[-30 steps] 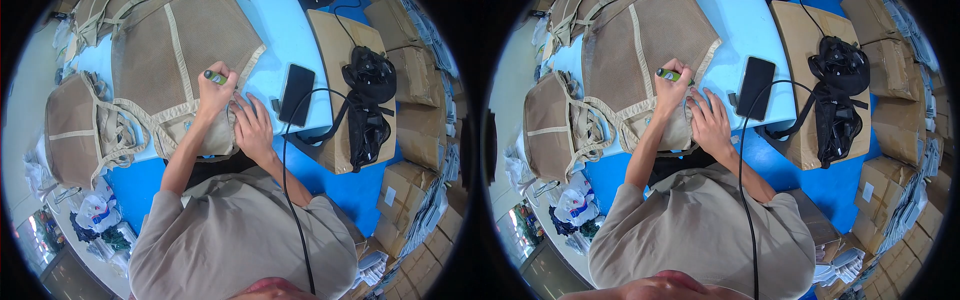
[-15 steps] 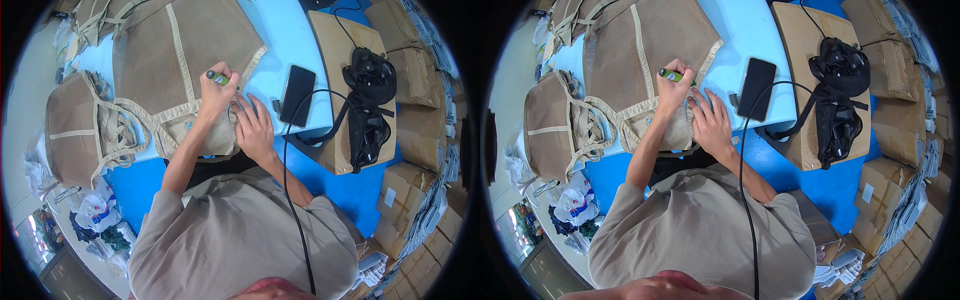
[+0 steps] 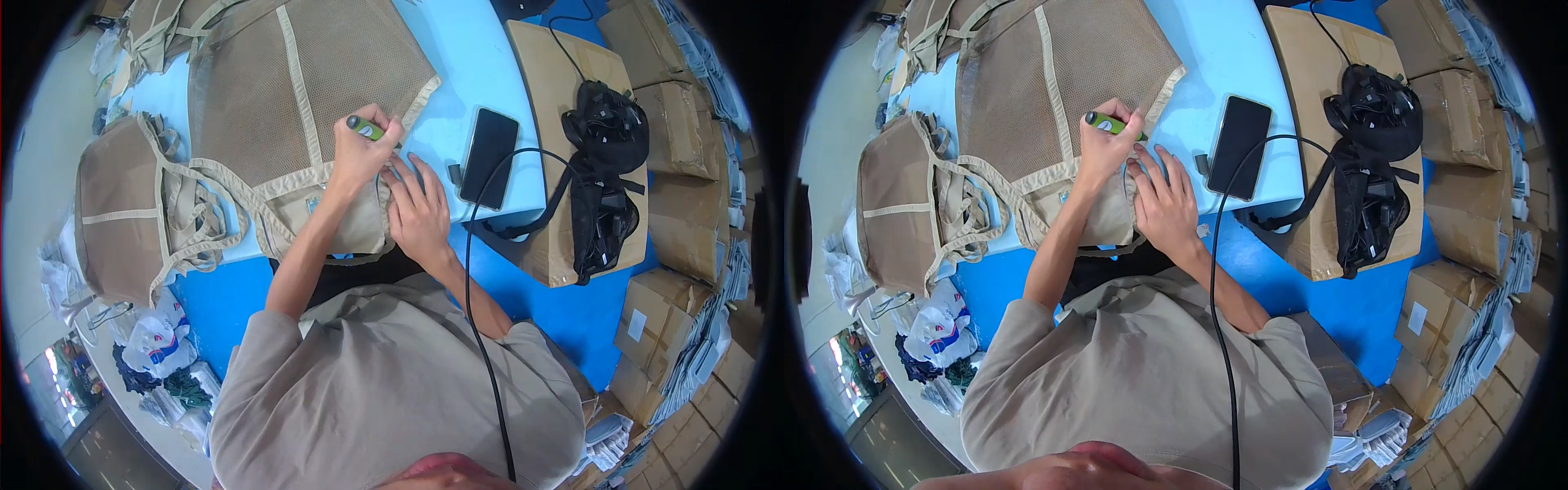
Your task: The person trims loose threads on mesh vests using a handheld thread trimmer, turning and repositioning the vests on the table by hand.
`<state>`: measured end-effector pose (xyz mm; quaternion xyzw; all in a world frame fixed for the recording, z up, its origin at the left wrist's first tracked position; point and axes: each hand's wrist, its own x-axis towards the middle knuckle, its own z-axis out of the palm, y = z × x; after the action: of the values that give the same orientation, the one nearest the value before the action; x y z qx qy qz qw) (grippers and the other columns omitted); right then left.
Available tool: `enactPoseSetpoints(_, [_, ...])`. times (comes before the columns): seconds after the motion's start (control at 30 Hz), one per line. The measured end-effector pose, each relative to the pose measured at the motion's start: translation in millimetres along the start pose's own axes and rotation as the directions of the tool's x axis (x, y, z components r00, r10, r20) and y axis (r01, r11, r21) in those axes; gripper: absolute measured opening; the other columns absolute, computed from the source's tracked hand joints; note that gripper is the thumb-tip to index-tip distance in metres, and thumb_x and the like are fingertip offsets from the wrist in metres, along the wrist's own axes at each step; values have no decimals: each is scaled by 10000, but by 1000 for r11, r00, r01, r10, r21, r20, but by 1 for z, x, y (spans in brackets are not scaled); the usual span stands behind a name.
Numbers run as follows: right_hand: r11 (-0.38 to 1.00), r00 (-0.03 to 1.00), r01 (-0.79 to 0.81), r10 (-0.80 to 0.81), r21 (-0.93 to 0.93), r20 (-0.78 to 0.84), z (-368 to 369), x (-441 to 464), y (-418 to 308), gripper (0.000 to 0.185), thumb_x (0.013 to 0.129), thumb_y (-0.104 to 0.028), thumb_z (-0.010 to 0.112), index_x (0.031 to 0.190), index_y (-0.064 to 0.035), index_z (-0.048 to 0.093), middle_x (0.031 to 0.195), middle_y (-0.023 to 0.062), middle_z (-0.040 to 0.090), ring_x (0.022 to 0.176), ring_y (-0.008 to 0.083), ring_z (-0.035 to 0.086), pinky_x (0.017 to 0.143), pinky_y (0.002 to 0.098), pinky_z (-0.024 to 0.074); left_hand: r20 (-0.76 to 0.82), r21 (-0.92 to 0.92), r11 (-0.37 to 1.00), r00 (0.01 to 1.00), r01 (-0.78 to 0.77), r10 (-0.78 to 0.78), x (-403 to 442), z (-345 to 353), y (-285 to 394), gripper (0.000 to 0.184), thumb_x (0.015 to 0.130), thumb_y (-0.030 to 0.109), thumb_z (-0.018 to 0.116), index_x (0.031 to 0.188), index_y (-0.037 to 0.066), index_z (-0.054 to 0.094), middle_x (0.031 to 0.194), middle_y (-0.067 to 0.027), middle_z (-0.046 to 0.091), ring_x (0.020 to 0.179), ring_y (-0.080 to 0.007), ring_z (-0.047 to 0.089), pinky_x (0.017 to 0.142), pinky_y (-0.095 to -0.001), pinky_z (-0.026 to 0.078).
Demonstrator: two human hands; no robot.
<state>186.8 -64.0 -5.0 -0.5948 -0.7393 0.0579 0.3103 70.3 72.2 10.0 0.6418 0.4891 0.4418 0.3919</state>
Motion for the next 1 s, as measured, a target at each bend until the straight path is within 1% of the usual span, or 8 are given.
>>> enactPoseSetpoints(0.17, [1000,1000,-1,1,0,7,0,0,0,482,912,-104,657,1389,-42,687,1600,104,546,1483,377,483,1213,543,426,3,-32,999,1000,-3,3,-1,1,1,313,944,112,771,710,28,581,632,35,567,588,-40,474,517,-268,373])
enactPoseSetpoints(0.27, [1000,1000,-6,6,1,9,0,0,0,488,907,-104,660,1391,-45,687,1601,103,547,1481,377,485,1214,542,425,-2,-30,1000,1000,-8,8,2,1,-4,288,898,109,755,697,-4,583,586,-25,574,561,-81,520,517,-307,417])
enactPoseSetpoints(0.33, [1000,1000,-4,4,1,8,0,-1,0,492,905,-104,662,1393,-47,687,1602,101,547,1481,377,485,1215,542,425,-95,-104,994,995,19,-29,2,1,-10,293,888,100,752,689,-1,562,579,-6,544,555,-73,474,509,-312,385])
enactPoseSetpoints(0.57, [1000,1000,1,-1,8,3,-1,0,0,470,921,-103,661,1388,-48,688,1594,99,553,1475,376,487,1209,536,433,-94,-32,999,994,44,-46,3,-3,-7,322,921,58,730,680,31,518,634,46,526,608,-35,467,529,-261,365])
enactPoseSetpoints(0.67, [1000,1000,0,-1,9,1,-1,1,0,460,926,-102,661,1382,-48,690,1590,99,555,1474,374,489,1206,534,435,-127,-34,999,992,10,-15,3,0,-5,293,896,87,727,695,-7,535,568,-21,511,558,-84,464,515,-327,386])
enactPoseSetpoints(0.87, [1000,1000,-2,2,9,-6,-2,2,-1,450,928,-102,661,1374,-50,693,1576,97,565,1468,373,495,1201,532,437,-121,19,1000,992,20,-18,3,-3,-5,310,897,44,721,679,20,502,616,38,500,599,-42,438,523,-276,351])
enactPoseSetpoints(0.93, [1000,1000,-5,5,10,-1,-2,2,-1,450,928,-101,661,1374,-50,693,1572,97,568,1466,373,497,1201,531,435,-154,19,1000,988,-17,20,3,-1,-3,277,882,81,733,711,-17,538,578,-42,508,565,-99,471,524,-339,403])
enactPoseSetpoints(1.0, [1000,1000,-2,2,17,-6,-2,1,-1,446,930,-98,661,1372,-46,690,1568,103,570,1460,378,502,1203,530,430,-134,17,1000,991,1,1,3,-3,-3,273,881,78,728,712,-16,535,579,-39,496,570,-96,461,522,-340,399])
